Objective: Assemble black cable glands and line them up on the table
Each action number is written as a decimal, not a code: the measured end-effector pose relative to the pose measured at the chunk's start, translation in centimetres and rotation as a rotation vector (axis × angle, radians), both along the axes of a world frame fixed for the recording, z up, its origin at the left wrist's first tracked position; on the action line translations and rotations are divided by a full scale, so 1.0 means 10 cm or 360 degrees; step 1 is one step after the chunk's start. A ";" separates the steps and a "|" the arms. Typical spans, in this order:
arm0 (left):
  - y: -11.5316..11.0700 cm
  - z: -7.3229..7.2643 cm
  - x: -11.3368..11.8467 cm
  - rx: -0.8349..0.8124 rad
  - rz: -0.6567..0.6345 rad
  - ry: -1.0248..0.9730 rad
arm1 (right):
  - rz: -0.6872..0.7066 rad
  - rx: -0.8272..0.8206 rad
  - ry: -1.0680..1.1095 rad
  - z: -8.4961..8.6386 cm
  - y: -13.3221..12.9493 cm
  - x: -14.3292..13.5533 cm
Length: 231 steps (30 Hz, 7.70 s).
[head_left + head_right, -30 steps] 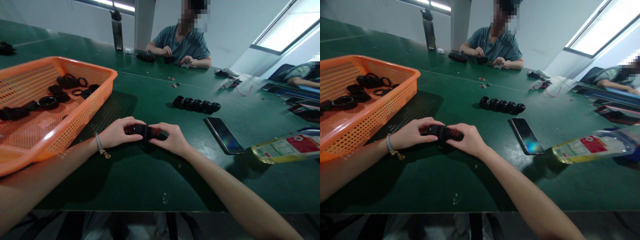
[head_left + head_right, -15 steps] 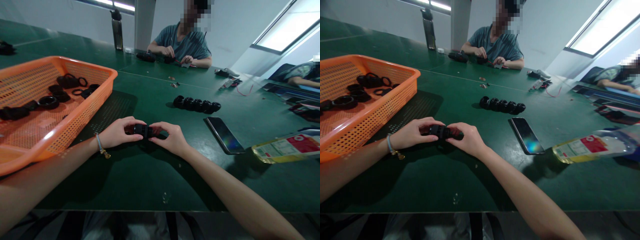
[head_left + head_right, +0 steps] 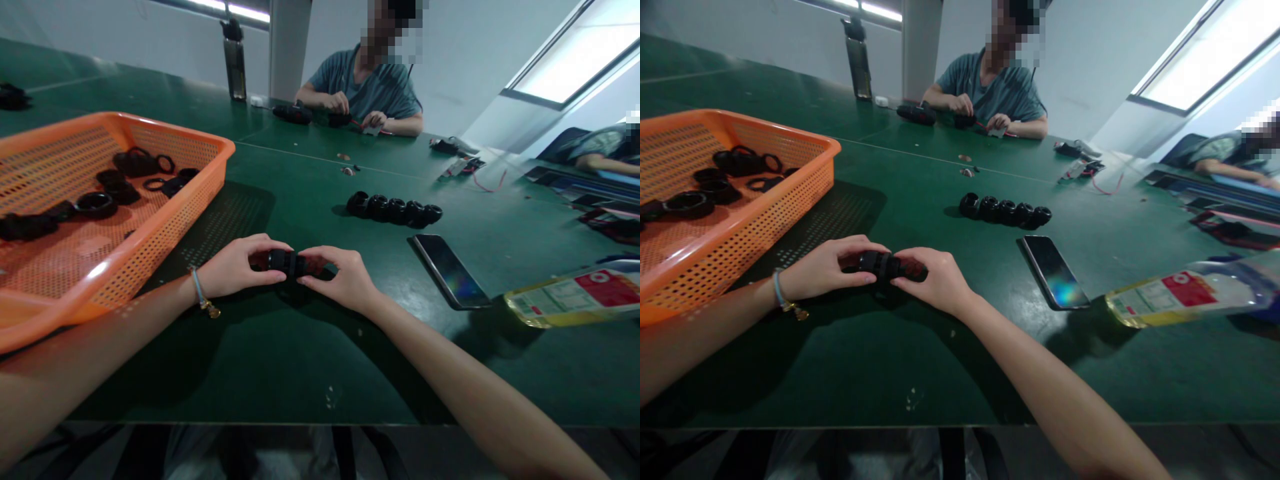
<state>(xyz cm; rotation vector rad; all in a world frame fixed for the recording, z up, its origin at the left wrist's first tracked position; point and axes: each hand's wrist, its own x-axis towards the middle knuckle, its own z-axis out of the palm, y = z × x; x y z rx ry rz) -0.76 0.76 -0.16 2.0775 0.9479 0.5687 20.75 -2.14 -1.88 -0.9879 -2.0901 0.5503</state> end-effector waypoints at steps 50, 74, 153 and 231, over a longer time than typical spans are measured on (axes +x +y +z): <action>0.00 -0.01 -0.01 0.0030 -0.0008 0.0048 | 0.0038 -0.0112 -0.0044 0.03 0.01 0.01; 0.00 0.00 0.00 -0.0046 0.0010 -0.0019 | 0.0028 -0.0171 0.0043 0.00 0.00 -0.01; -0.01 0.00 0.00 -0.0037 0.0027 -0.0027 | -0.0016 0.0021 -0.0051 0.02 -0.01 -0.02; -0.01 0.00 0.02 -0.0178 0.0071 -0.0108 | 0.0002 -0.0194 0.0066 0.00 0.00 -0.03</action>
